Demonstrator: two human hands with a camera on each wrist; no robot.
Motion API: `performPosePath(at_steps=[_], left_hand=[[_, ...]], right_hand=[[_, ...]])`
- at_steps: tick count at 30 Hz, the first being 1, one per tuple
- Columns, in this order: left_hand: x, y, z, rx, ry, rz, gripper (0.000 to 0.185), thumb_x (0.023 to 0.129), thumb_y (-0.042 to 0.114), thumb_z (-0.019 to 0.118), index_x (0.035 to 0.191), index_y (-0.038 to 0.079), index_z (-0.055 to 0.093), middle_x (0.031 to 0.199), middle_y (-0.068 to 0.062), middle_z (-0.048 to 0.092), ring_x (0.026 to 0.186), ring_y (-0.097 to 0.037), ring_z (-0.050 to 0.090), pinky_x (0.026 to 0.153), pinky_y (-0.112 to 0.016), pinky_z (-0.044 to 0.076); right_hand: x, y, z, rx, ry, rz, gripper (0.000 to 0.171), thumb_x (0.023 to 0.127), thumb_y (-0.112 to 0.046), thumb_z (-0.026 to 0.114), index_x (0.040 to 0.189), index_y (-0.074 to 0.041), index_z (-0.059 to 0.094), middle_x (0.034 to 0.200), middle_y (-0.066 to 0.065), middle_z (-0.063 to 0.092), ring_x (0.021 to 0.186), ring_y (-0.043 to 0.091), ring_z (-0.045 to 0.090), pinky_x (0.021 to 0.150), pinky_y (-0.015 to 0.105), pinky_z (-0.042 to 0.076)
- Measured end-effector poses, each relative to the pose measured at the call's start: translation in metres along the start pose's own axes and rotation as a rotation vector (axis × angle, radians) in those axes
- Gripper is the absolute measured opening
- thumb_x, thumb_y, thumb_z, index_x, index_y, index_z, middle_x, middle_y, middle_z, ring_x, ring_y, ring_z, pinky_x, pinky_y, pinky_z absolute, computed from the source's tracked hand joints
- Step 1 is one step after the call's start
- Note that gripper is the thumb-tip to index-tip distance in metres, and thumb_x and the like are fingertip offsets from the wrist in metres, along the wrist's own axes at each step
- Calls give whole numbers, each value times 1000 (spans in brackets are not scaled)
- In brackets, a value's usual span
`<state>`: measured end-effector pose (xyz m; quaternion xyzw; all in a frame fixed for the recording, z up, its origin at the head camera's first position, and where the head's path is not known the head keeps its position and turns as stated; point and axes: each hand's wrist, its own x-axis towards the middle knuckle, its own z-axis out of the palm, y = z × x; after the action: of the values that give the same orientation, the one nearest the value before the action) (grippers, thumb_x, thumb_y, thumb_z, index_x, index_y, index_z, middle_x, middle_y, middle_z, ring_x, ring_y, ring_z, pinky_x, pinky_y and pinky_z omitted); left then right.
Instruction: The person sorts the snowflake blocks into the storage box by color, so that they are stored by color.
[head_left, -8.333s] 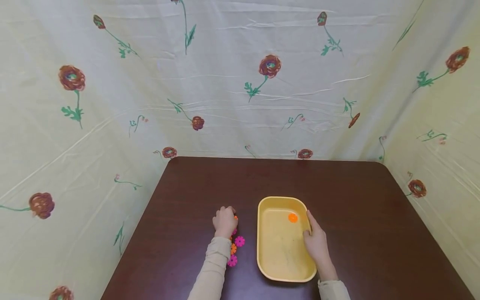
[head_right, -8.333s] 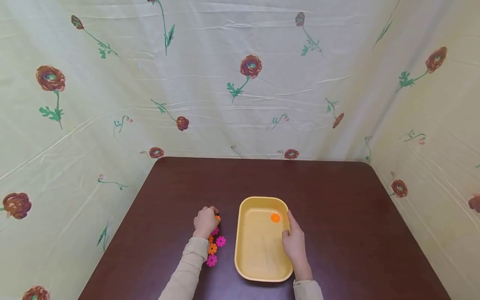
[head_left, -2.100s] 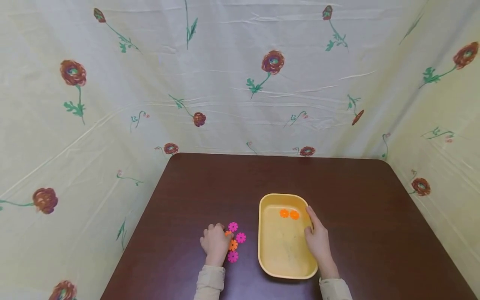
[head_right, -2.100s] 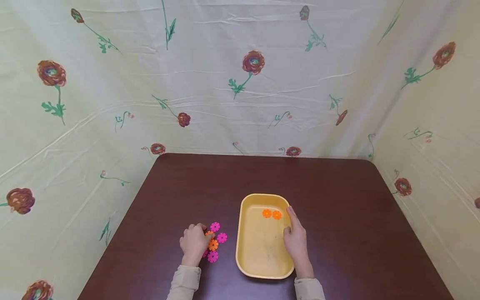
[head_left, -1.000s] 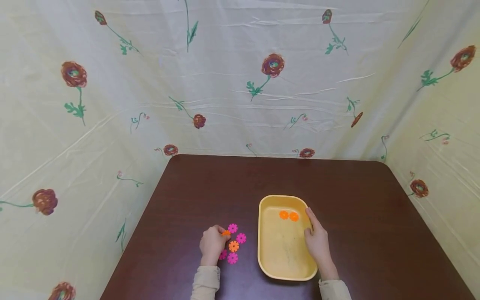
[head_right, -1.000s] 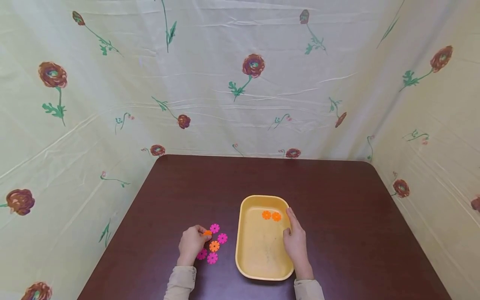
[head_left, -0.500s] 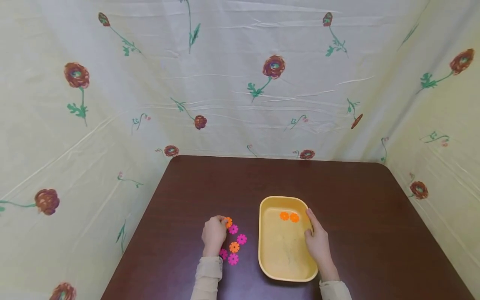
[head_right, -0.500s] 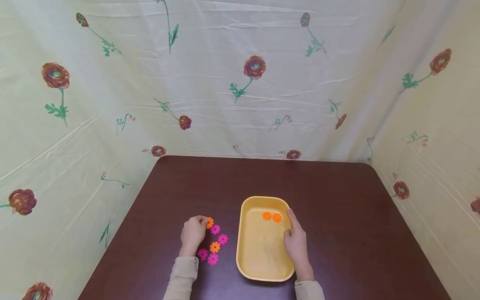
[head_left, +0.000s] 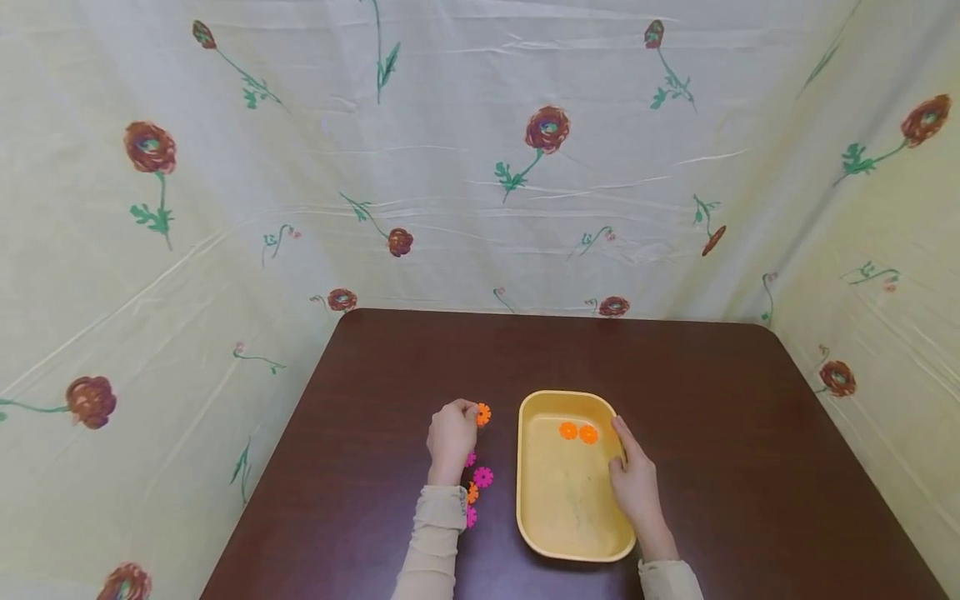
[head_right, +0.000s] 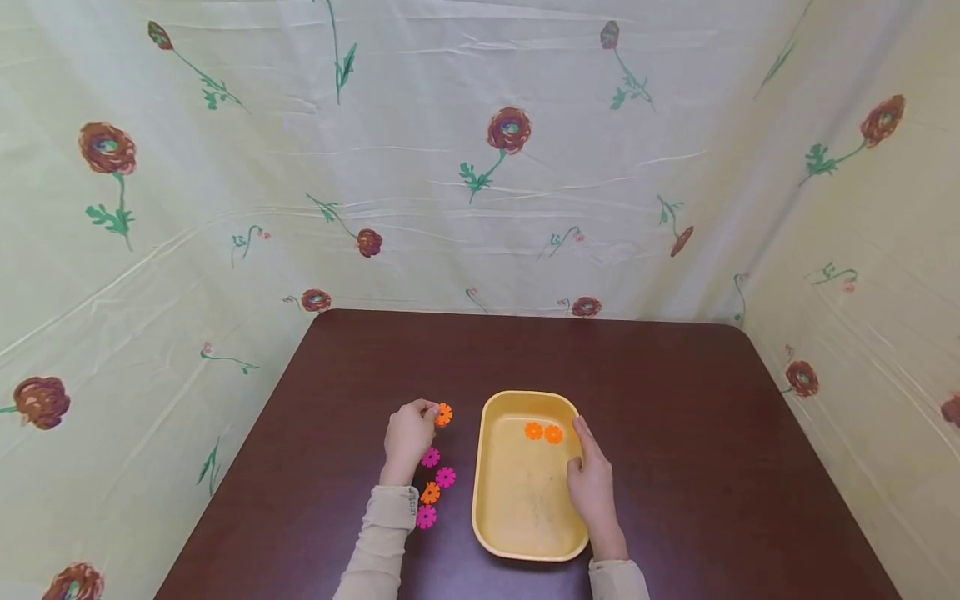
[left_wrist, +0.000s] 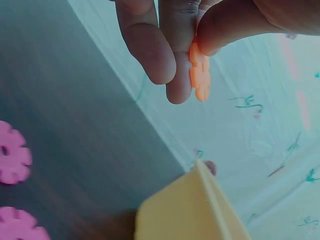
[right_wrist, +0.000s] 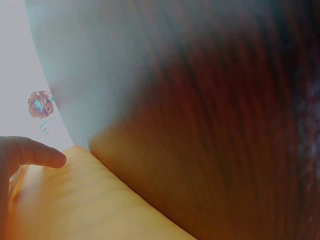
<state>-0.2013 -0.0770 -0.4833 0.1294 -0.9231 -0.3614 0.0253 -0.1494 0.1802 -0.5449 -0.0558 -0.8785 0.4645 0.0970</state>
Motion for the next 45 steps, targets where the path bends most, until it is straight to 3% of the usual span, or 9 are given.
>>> performPosePath(at_steps=[9, 15, 24, 30, 35, 41, 45], left_hand=[[1, 27, 6, -63, 7, 30, 14, 88, 24, 60, 89, 14, 68, 76, 1, 65, 62, -16, 58, 50, -32, 41], [-3, 44, 20, -91, -26, 59, 14, 88, 26, 60, 87, 14, 68, 71, 4, 65, 62, -14, 58, 50, -31, 41], [-10, 73, 46, -132, -95, 44, 14, 90, 23, 57, 94, 12, 64, 64, 8, 65, 57, -11, 54, 49, -25, 37], [-18, 82, 64, -170, -121, 45, 13, 90, 20, 57, 94, 11, 65, 63, 6, 66, 54, -12, 55, 47, -26, 37], [-21, 86, 79, -212, -140, 50, 11, 87, 17, 59, 89, 10, 67, 62, 4, 67, 57, -11, 58, 49, -24, 38], [-23, 92, 96, -184, -186, -23, 12, 86, 24, 60, 87, 15, 69, 60, 9, 65, 56, -9, 57, 48, -25, 37], [-27, 93, 107, -160, -196, -37, 13, 85, 25, 61, 80, 16, 68, 64, 8, 64, 58, -11, 55, 49, -26, 37]], right_hand=[[1, 0, -1, -3, -1, 8, 58, 85, 9, 44, 140, -6, 36, 145, 8, 33, 131, 30, 33, 99, 44, 35], [1, -2, -1, 6, -4, 14, 58, 85, 10, 43, 140, -6, 36, 146, 7, 33, 131, 28, 34, 88, 39, 37], [1, -1, -1, -1, 3, 10, 58, 84, 10, 43, 139, -6, 36, 145, 6, 34, 130, 28, 35, 89, 39, 38], [1, -2, -1, 17, 13, -19, 59, 83, 12, 43, 139, -5, 37, 144, 10, 35, 130, 28, 35, 101, 43, 33], [2, -1, -1, 15, 24, -26, 59, 82, 13, 44, 138, -4, 37, 143, 11, 36, 130, 28, 34, 103, 44, 28], [2, 1, 1, 5, 65, -58, 59, 80, 14, 45, 136, -4, 41, 141, 10, 40, 128, 27, 38, 101, 42, 31], [2, 2, 2, 0, 67, -56, 59, 79, 14, 46, 136, -4, 42, 141, 9, 40, 127, 28, 39, 100, 44, 32]])
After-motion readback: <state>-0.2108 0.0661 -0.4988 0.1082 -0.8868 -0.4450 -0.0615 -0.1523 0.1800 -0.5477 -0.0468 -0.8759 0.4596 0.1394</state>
